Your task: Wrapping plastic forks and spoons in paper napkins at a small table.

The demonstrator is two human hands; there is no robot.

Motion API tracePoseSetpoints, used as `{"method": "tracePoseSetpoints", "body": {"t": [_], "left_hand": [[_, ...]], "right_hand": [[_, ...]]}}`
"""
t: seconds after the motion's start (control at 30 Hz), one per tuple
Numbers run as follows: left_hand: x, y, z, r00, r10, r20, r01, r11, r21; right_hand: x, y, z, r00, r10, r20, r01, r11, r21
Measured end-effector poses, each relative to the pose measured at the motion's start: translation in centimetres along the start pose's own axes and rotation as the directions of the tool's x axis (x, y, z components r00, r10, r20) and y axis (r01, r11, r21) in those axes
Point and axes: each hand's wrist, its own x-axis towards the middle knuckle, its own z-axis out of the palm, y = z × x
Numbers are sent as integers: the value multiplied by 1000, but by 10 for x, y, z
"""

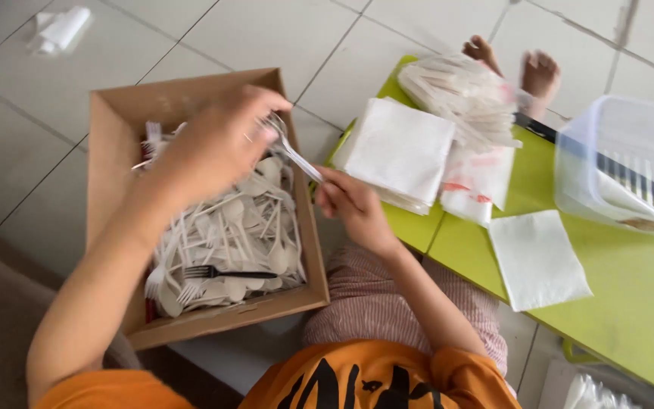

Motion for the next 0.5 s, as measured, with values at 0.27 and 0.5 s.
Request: {"method": "tracePoseSetpoints", "body": {"t": [0.27, 0.5], "left_hand": [[27, 122, 196, 610, 792, 23, -691, 517, 505], [70, 191, 319, 298, 927, -226, -874, 360, 326]], "right_hand": [[-167, -21, -143, 966, 57, -251, -136, 941, -311], [-267, -4, -228, 903, 133, -409, -302, 873, -383]]}}
